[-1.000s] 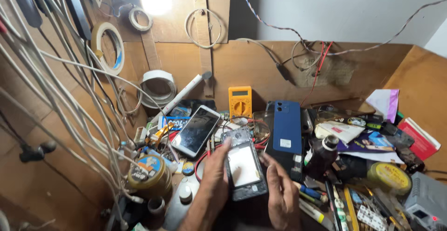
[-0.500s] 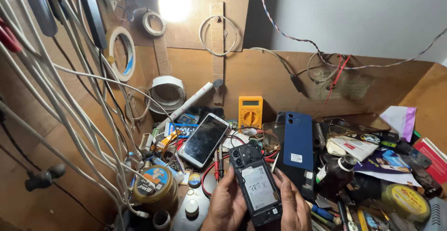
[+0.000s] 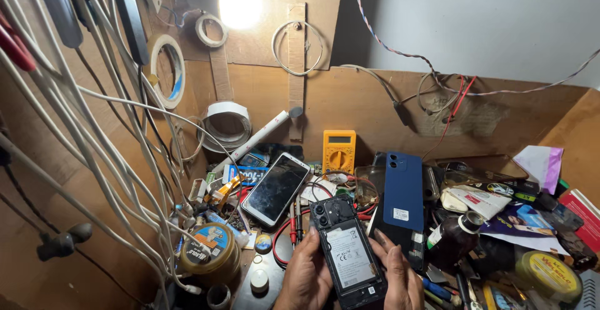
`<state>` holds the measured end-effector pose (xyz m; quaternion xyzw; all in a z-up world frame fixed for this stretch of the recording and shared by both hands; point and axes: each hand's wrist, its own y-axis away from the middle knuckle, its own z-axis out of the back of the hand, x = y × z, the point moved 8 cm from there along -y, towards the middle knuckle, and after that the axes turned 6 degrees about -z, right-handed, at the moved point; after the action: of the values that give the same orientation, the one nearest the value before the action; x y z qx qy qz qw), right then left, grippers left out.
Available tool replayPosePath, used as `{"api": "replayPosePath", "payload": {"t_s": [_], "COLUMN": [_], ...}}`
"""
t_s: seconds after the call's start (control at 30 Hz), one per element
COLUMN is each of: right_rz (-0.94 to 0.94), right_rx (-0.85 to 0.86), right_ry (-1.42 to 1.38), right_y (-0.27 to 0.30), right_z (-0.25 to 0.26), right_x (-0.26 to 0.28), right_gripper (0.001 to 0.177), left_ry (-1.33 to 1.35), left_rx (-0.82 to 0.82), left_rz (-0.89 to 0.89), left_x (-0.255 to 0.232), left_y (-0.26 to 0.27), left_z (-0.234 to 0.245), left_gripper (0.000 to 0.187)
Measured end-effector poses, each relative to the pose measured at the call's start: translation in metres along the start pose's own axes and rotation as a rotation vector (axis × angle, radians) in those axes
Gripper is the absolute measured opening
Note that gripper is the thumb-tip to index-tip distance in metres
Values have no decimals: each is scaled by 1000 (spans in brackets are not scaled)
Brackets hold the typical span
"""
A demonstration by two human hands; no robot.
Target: The person holds a blue smartphone and a detached black screen assembly, comparing them side-by-side. They then use a prying tool to carefully separate the back cover from the blue smartphone, revealing the internal components including the battery and camera module.
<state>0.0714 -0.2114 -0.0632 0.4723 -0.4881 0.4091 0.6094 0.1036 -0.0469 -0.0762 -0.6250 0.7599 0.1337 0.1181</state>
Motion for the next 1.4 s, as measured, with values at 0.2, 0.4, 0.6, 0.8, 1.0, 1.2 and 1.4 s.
{"api": "replayPosePath", "payload": {"t_s": [0.2,0.4,0.6,0.8,1.0,1.2,1.4], "right_rz": [-13,-56,-60,-67,-33,-50,-51], "right_rx": [15,-21,-12,-10,-23,-22,-18], "right_ry": [-13,57,26,-32,-6,-15,4], "right_y": [-5,0,7,13,12,10,10], "right_z": [4,5,1,0,1,1,2], "right_x": [-5,-1,7,11,12,7,6], "right_gripper": [92,92,90,90,89,90,90], "left_ry": [46,-1,-22,15,-16,-25,-52], "left_rx": [32,88,129,94,97,118,127], "left_rz": [59,87,73,94,94,81,80], "left_x": [1,-6,-12,-11,-11,-12,-13], "left_y": [1,11,18,18,18,19,20], "left_z": [-4,-23,-39,-37,-35,-39,-41], "left_gripper": [56,73,89,88,90,88,90]}}
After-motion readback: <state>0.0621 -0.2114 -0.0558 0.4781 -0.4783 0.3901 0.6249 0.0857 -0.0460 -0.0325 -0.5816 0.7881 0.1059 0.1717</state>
